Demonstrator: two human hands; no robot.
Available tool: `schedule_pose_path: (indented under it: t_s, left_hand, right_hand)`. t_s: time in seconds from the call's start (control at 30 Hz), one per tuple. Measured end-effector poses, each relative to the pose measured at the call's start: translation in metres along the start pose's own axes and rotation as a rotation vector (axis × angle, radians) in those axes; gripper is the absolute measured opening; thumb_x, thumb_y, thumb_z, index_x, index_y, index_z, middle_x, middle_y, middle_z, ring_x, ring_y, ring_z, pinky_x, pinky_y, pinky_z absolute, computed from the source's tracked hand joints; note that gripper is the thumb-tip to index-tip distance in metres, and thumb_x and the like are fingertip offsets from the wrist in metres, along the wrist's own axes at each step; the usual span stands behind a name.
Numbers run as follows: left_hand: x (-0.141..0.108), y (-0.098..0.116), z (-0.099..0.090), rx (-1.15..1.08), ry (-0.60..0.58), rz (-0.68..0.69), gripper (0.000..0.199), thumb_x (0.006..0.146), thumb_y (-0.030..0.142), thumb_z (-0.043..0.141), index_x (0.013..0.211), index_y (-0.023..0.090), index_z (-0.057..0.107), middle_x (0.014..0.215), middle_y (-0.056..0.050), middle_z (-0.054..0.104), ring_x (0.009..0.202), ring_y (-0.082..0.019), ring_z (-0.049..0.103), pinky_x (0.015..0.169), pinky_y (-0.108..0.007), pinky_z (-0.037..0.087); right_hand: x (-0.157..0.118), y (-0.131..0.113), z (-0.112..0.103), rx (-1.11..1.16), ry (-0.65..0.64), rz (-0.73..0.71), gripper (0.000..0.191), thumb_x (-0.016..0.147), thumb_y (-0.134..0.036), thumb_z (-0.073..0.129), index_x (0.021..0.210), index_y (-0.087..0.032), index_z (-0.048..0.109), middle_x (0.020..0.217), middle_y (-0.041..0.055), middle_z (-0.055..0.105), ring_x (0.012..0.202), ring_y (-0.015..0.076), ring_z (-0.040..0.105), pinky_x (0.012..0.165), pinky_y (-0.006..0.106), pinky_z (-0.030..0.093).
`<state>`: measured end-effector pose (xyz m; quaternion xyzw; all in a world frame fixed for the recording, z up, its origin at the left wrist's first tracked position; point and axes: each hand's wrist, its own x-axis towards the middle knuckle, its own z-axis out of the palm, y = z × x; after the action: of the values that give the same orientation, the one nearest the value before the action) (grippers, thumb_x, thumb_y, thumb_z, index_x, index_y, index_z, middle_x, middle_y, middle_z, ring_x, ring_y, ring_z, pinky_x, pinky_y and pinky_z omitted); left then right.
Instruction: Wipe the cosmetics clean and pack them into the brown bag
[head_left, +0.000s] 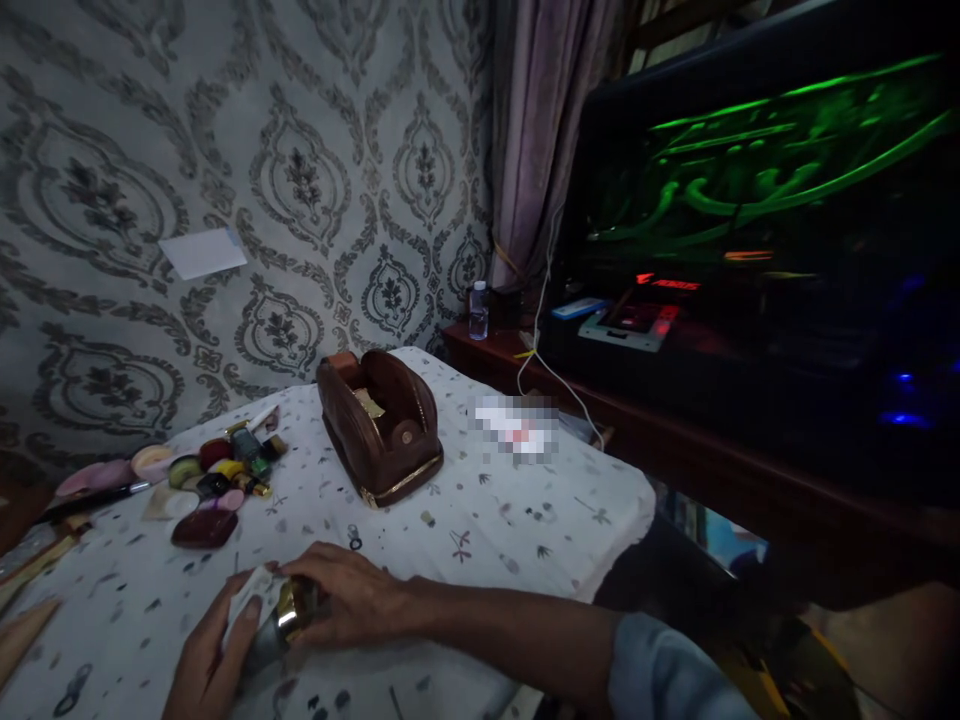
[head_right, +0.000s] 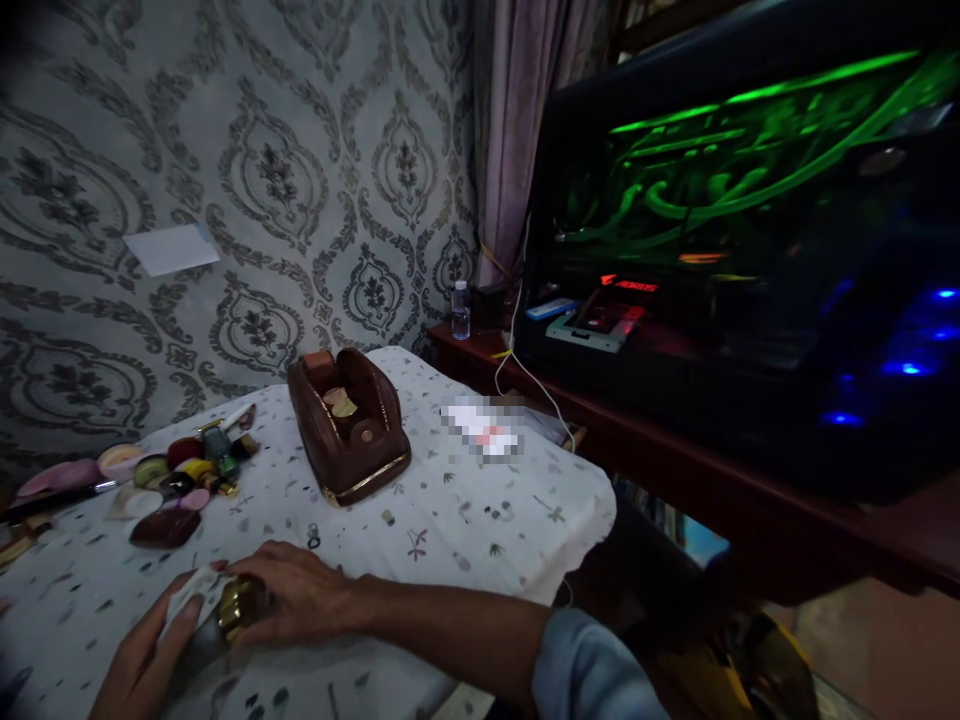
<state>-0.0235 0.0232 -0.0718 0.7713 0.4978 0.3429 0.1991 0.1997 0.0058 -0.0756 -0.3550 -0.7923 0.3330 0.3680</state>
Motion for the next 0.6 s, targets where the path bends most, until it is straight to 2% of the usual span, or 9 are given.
schedule_pose_path:
  t_s: [0.13, 0.33, 0.6]
  left_hand:
    - [-0.001, -0.003, -0.002, 0.059, -0.037, 0.081, 0.041, 0.091, 0.048, 0.050, 0.120, 0.021, 0.063, 0.121, -0.007, 0.070, 0.113, -0.025, 0.066, 0.091, -0.032, 0.058]
    - [-0.004, 0.006, -0.001, 0.124, -0.026, 0.228, 0.038, 0.093, 0.042, 0.047, 0.123, 0.023, 0.060, 0.124, -0.008, 0.067, 0.114, -0.024, 0.065, 0.092, -0.033, 0.056]
    - [-0.009, 0.011, 0.004, 0.234, 0.016, 0.447, 0.044, 0.094, 0.031, 0.048, 0.138, 0.029, 0.048, 0.141, -0.007, 0.054, 0.130, -0.025, 0.052, 0.107, -0.041, 0.045]
  right_hand:
    - [-0.001, -0.007, -0.006, 0.024, -0.004, 0.029, 0.075, 0.075, -0.036, 0.080, 0.141, -0.026, 0.043, 0.130, 0.0083, 0.057, 0.119, 0.0226, 0.054, 0.101, 0.034, 0.044]
    - [-0.001, -0.013, -0.011, 0.020, -0.039, 0.046, 0.062, 0.080, -0.038, 0.075, 0.134, -0.023, 0.047, 0.121, 0.0075, 0.059, 0.108, 0.0205, 0.057, 0.093, 0.031, 0.047]
    - [0.001, -0.009, -0.007, 0.002, -0.016, 0.026, 0.061, 0.087, -0.033, 0.069, 0.140, -0.020, 0.041, 0.124, 0.0103, 0.059, 0.114, 0.0225, 0.055, 0.099, 0.035, 0.045]
